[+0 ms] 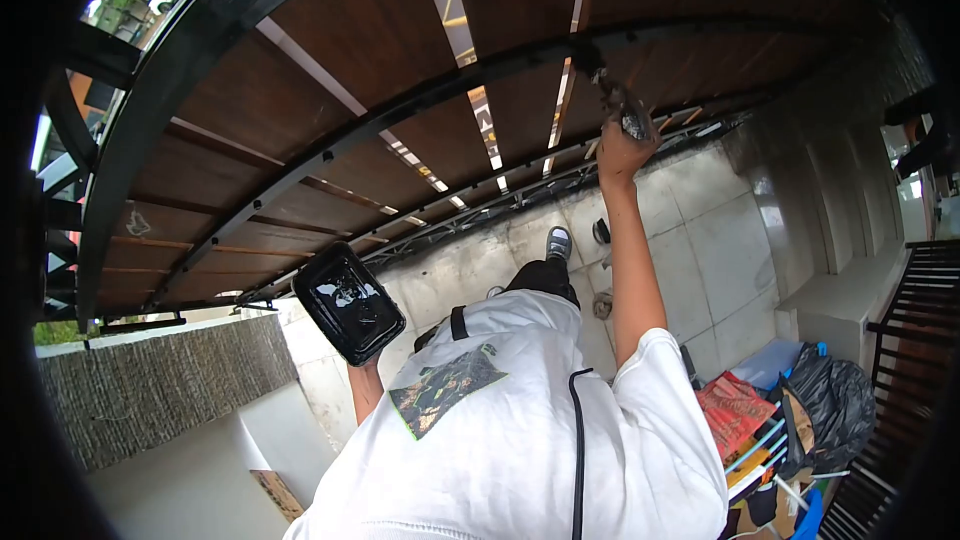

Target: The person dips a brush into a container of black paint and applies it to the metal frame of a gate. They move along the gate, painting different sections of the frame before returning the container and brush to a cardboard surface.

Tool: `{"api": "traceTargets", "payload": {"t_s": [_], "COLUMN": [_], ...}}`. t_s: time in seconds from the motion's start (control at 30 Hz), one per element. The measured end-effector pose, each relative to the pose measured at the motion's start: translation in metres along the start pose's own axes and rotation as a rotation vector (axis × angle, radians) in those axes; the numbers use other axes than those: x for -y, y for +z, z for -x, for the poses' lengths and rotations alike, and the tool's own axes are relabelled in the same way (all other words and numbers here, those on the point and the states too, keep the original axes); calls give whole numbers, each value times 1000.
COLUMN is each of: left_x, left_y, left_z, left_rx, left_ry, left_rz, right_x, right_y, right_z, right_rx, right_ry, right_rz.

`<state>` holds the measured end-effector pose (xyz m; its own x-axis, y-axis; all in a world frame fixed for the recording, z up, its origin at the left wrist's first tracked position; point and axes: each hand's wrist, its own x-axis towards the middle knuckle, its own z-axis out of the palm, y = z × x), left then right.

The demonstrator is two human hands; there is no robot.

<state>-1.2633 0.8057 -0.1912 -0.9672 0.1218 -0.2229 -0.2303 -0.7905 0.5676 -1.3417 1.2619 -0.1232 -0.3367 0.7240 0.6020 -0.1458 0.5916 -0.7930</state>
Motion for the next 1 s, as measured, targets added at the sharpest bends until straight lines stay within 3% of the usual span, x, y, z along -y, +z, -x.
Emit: {"api": "traceTargets", "payload": {"t_s": [0.07, 0.13, 0.2, 0.23, 0.3, 0.33, 0.4, 0.47, 0.53, 0.57, 0.63, 0.73, 0.77, 0.8, 0.83, 0.87, 0.9, 0.93, 1.0], "left_x": [-9, -8, -5, -5, -5, -7, -4, -1, 6, 10, 16, 29, 34, 38, 42, 47, 53, 58, 70], "left_y": [-8, -7, -2, -1, 1, 3, 5, 3, -6, -15, -14, 19, 34, 50, 67, 82, 95, 105, 113], "left_z": [10, 11, 2, 3, -1, -8, -10, -11, -14, -16, -22, -26, -27, -30, -33, -38, -44, -51, -65], "left_rx": [4, 15, 22, 24, 24, 24, 23, 1, -22, -13, -7, -5, -3, 0, 4, 9, 15, 20, 14], "left_ry": [-12, -28, -38, -42, -44, -43, -38, -37, -35, -17, 8, -10, -18, -24, -30, -35, -39, -43, -7], "left_rz": [-1, -5, -16, -20, -23, -22, -17, -24, -34, -83, -131, -75, -60, -45, -32, -18, -3, 10, -13], "right_x": [9, 19, 34, 37, 40, 40, 40, 2, -12, -14, -16, -34, -15, -37, -42, -24, -13, -15, 16], "right_y": [1, 21, 38, 43, 46, 43, 30, 24, 10, 2, -10, -18, -15, -2, 10, 19, 23, 28, 31], "right_z": [5, 27, 56, 66, 75, 72, 56, 35, 11, 1, -12, -16, -12, 5, 33, 45, 59, 75, 61], "right_rx": [-40, 15, 192, 184, 263, 262, 297, 187, 132, 132, -86, -157, -39, -33, 28, 175, 349, 480, 549], "right_ry": [-79, 93, 95, 99, -158, -159, 24, 192, 9, 10, -7, -30, 64, -68, -33, -52, 40, 108, -270], "right_rz": [54, -66, -244, -241, -299, -296, -207, -94, 4, -2, -46, 75, 88, 107, -68, -48, -162, -464, -411]}}
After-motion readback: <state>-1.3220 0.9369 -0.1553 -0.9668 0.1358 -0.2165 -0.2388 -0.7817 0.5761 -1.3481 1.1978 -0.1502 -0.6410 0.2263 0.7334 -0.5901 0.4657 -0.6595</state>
